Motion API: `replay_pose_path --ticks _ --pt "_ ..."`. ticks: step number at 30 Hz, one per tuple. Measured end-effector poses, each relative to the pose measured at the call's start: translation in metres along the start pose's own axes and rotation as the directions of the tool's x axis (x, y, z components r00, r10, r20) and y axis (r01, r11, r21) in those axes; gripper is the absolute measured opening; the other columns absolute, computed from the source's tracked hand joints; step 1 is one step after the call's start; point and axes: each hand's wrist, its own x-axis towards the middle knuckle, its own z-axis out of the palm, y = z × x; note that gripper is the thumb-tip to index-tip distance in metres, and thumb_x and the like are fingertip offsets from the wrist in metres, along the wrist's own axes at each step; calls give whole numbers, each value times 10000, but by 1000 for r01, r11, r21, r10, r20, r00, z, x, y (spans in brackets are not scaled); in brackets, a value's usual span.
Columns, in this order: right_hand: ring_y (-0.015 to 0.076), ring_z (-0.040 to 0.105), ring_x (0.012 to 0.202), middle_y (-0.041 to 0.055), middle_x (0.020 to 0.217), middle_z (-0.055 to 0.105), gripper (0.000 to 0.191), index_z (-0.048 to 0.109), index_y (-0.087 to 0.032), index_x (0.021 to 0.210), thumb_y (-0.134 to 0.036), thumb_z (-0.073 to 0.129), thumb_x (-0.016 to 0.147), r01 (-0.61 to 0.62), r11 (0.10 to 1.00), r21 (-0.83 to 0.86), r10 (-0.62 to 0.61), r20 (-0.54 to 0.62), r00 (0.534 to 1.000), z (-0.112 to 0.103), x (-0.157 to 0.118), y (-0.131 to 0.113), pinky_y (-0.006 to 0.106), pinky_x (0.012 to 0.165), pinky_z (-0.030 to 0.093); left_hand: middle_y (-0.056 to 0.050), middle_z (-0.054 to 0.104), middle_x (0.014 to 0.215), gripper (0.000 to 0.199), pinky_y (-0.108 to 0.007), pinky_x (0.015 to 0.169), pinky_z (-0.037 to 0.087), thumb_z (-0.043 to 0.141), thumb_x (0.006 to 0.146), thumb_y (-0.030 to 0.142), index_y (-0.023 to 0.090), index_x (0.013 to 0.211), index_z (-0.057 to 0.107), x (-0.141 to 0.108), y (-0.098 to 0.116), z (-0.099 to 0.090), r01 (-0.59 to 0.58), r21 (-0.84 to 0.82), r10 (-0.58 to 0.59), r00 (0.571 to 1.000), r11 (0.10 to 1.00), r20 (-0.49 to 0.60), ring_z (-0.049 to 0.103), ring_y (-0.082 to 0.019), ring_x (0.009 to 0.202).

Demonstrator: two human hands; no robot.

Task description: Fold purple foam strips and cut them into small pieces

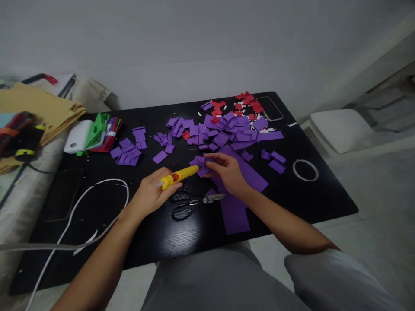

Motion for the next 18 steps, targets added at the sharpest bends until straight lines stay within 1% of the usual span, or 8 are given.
replay_pose_path --ticks 4,7,11,14,18 --pt "214 712 875 27 948 772 325 814 -232 963 -339 906 670 3 1000 -12 -3 3 1000 0 1 0 369 714 667 -17 622 827 214 -283 682 494 591 1029 341 194 877 623 0 0 -1 -15 16 15 1000 1000 -6 613 -163 729" --pt "223 724 906 26 966 780 316 814 -235 954 -339 906 670 7 1000 -6 -7 3 1000 -1 2 1 369 727 664 -19 634 840 199 -287 697 500 598 1024 332 196 881 623 -1 0 -2 -14 11 14 1000 1000 -25 624 -170 750" --pt "208 722 886 15 938 774 301 817 -233 931 -318 906 656 13 1000 21 -12 -22 1000 -2 4 0 348 712 657 -29 669 897 147 -285 748 521 606 1021 313 196 938 637 -1 1 -3 -44 11 45 998 999 -47 654 -177 806" --pt "210 721 885 13 935 773 316 815 -232 935 -320 911 647 19 999 39 -18 -32 999 -3 4 0 356 715 657 -26 663 891 144 -273 739 517 611 1022 307 192 937 631 0 0 -3 -88 21 89 994 996 -60 652 -169 796" --pt "203 717 870 7 927 772 314 815 -234 939 -311 908 649 19 998 52 -17 -29 999 -3 5 0 353 714 658 -16 635 862 166 -262 712 503 608 1030 316 190 921 609 1 -1 -2 -105 43 108 992 994 -69 632 -156 759"
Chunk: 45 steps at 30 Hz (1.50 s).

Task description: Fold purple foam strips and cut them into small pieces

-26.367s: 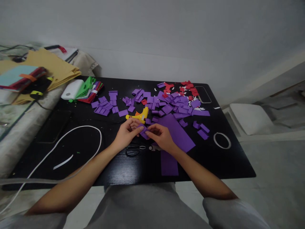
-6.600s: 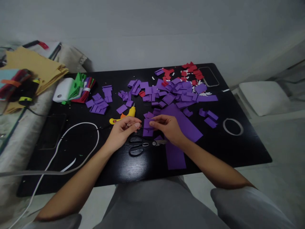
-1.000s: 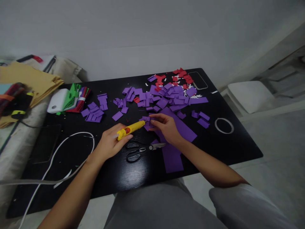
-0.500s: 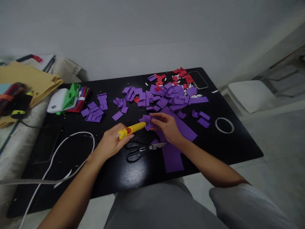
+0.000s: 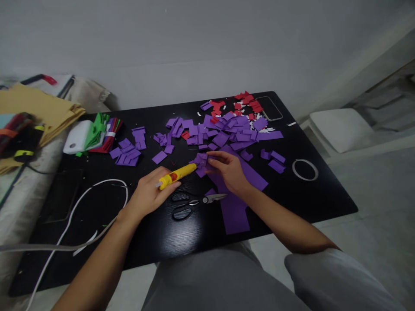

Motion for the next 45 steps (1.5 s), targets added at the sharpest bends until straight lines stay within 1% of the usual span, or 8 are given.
replay_pose_path --ticks 9,13,17,29,34,39,42,45 --pt "215 728 886 8 929 781 301 816 -248 947 -319 902 668 -3 1000 -12 3 6 1000 0 0 1 370 735 657 7 551 775 253 -250 632 451 583 1045 337 190 840 565 -1 -3 0 40 41 -41 999 998 30 564 -136 666" --pt "226 730 904 12 937 782 301 811 -247 950 -325 898 672 5 1000 -24 -5 0 1000 -1 0 1 386 745 659 -14 620 837 187 -258 694 491 588 1038 318 189 904 605 -1 -1 -2 50 16 -51 999 999 18 613 -151 729" --pt "217 725 896 8 936 784 299 815 -245 941 -314 898 662 2 1000 -18 -2 -5 1000 -1 1 1 347 707 654 -35 669 911 119 -273 755 522 607 1024 294 180 1014 639 -2 0 -3 46 4 -46 999 999 9 654 -171 805" --pt "209 721 878 10 935 780 282 809 -240 934 -313 889 673 16 1000 -13 -16 -20 1000 -2 1 -1 353 717 648 -54 697 963 144 -288 780 527 654 1005 321 183 1047 662 -2 -2 -1 25 -47 -24 999 999 33 672 -178 849" --pt "200 725 826 -5 906 781 303 805 -254 941 -288 876 648 40 998 40 -38 -52 998 -5 4 -8 351 703 639 -56 703 984 255 -293 771 521 640 1006 416 180 1091 685 -2 -11 -3 126 78 -134 986 989 99 677 -187 854" --pt "215 743 893 -8 942 777 248 786 -267 917 -283 840 675 87 994 64 -82 -75 994 -8 9 -11 376 762 640 -92 666 1165 408 -381 872 552 524 1029 446 212 1350 618 -2 -21 -1 274 245 -316 937 930 149 684 -262 993" --pt "209 738 913 -12 931 773 235 782 -268 907 -269 834 678 103 991 85 -93 -118 989 -10 11 -11 384 826 640 -127 635 1214 428 -433 912 563 520 1007 400 190 1372 595 -1 -26 5 287 287 -348 918 914 190 672 -295 1038" --pt "215 737 941 -11 934 769 261 773 -274 939 -243 820 685 114 990 88 -99 -162 982 -12 14 -12 416 909 630 -150 626 1223 422 -477 968 550 543 970 323 160 1355 600 -2 -31 10 258 293 -327 920 921 217 654 -322 1092"
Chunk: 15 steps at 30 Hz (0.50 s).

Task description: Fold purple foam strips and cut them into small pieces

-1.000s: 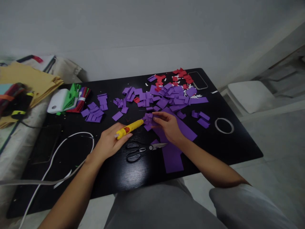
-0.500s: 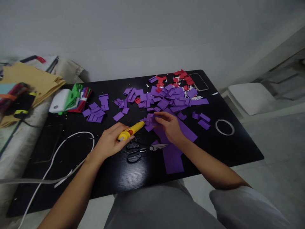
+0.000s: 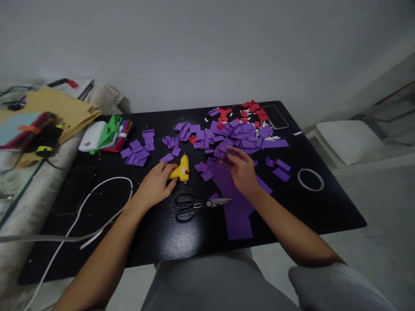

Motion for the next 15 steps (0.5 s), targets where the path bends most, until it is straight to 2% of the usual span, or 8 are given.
replay_pose_path --ticks 4,8,11,12,15 --pt "222 744 940 -7 916 766 287 754 -266 958 -227 817 681 2 1000 1 -2 -21 1000 -1 2 0 435 939 623 -146 628 1211 487 -491 999 533 572 913 252 162 1392 595 0 -2 4 -31 -11 31 999 999 9 641 -331 1113" --pt "212 744 889 0 890 782 296 762 -241 925 -225 854 644 -56 998 35 56 -7 998 2 -1 5 407 890 636 -129 660 1173 488 -490 999 521 571 905 281 179 1380 619 0 -6 0 -21 -35 20 1000 999 -18 643 -324 1089" --pt "190 739 863 -4 890 789 315 766 -235 918 -228 884 626 -82 996 42 81 20 996 5 -5 8 372 850 638 -130 690 1118 373 -498 990 514 514 957 316 174 1270 660 2 -16 -8 57 -47 -63 989 997 -135 644 -328 1082" --pt "185 738 861 -5 892 790 322 768 -233 922 -232 890 624 -88 995 37 87 32 996 6 -6 9 365 843 638 -138 692 1108 329 -500 994 510 499 970 320 173 1207 674 2 -22 -12 106 -34 -111 973 994 -202 645 -332 1084" --pt "185 733 870 1 911 790 340 769 -230 945 -248 892 628 -103 995 4 103 74 992 7 -10 12 372 846 633 -162 670 1111 244 -522 991 500 529 974 324 196 1116 681 2 -39 -20 289 42 -252 889 956 -382 632 -360 1108"
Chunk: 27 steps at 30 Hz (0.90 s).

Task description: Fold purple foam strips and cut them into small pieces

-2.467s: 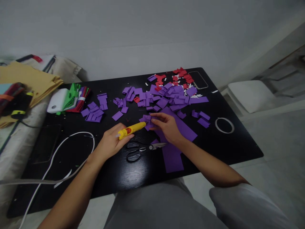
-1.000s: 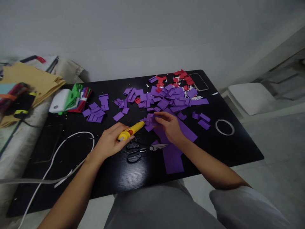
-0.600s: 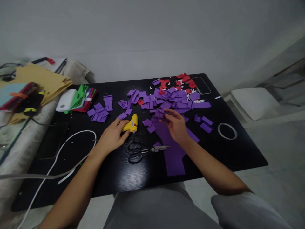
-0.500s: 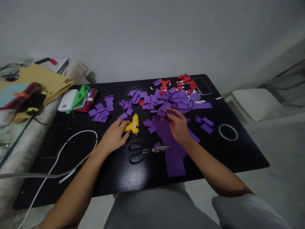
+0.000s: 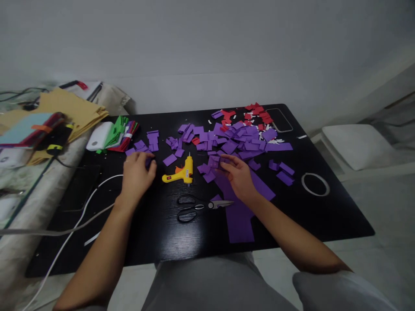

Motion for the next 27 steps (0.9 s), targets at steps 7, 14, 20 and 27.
replay_pose_path --ticks 7,14,20,27 --pt "204 724 871 4 919 769 304 774 -245 942 -287 872 657 -3 997 -80 6 33 999 0 -2 3 415 878 620 -202 670 1174 240 -575 965 507 562 951 304 187 1108 700 15 -13 -7 111 63 -110 994 992 -15 626 -407 1147" --pt "219 730 888 2 890 760 304 759 -253 949 -307 871 672 -4 994 -112 9 45 999 -1 -2 3 445 921 614 -206 712 1087 308 -592 964 473 625 912 412 169 1054 748 66 -14 1 97 189 -115 989 977 88 635 -442 1122" --pt "219 744 883 3 873 772 312 759 -242 929 -309 885 652 -19 995 -94 25 60 998 1 -5 5 439 912 629 -224 741 1123 276 -612 930 464 680 862 374 176 1040 749 77 -18 21 39 294 -119 958 955 259 628 -484 1151" --pt "212 739 881 -2 863 780 314 775 -234 929 -288 895 644 -58 995 -79 66 104 992 5 -9 6 418 891 646 -218 727 1078 339 -601 921 472 711 833 471 173 990 746 73 -11 10 -16 235 -48 964 972 263 629 -482 1123"
